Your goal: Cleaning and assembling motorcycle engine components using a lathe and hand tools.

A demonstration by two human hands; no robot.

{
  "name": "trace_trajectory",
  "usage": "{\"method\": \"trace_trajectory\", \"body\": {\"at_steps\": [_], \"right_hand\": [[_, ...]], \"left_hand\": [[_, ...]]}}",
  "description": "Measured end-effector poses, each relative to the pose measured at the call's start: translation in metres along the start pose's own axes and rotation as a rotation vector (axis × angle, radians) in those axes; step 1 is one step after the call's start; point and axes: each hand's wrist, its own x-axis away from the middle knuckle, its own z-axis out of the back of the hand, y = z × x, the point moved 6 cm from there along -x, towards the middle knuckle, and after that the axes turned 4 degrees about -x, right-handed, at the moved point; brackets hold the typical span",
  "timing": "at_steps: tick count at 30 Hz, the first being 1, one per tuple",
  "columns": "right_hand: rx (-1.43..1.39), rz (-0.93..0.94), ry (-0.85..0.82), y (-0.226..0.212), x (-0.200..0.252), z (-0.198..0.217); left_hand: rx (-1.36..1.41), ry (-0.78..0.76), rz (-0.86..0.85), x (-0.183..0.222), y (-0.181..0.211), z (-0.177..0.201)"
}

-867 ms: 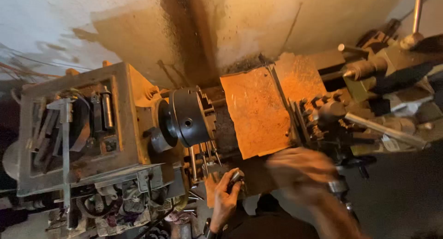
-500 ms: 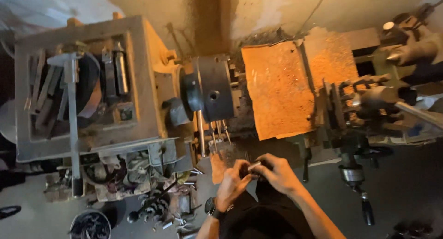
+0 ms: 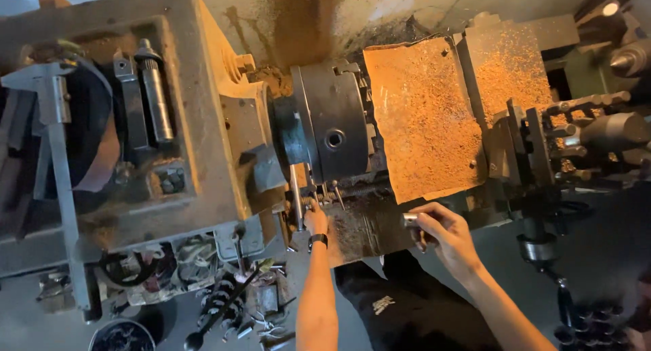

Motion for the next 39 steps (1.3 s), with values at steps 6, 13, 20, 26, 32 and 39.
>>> {"method": "trace_trajectory", "body": {"at_steps": [6,13,20,26,32,39], "right_hand": [[0.014,0.004,0.014,-0.014,-0.004,0.010],[-0.201,0.081,-0.094,-0.038,-0.022,0.005],[-0.300,0.184,-0.177,-0.078,-0.011,-0.011],[-0.374,0.277,-0.240,-0.092,0.004,-0.001],[-0.453,0.310,-0.216,-0.100,-0.003,0.014],[-0.434,0.313,-0.104,-0.097,-0.033,0.006]], "left_hand": [[0.057,0.269,0.041,0.068,0.015,0.046],[0.434,0.470,-0.229,0.255,-0.032,0.152],[0.741,0.318,-0.535,0.303,0.163,0.295],[0.256,0.446,-0.952,0.339,0.340,0.360],[0.024,0.413,-1.147,0.361,0.421,0.356],[-0.443,0.549,-1.074,0.336,0.468,0.336]]}}
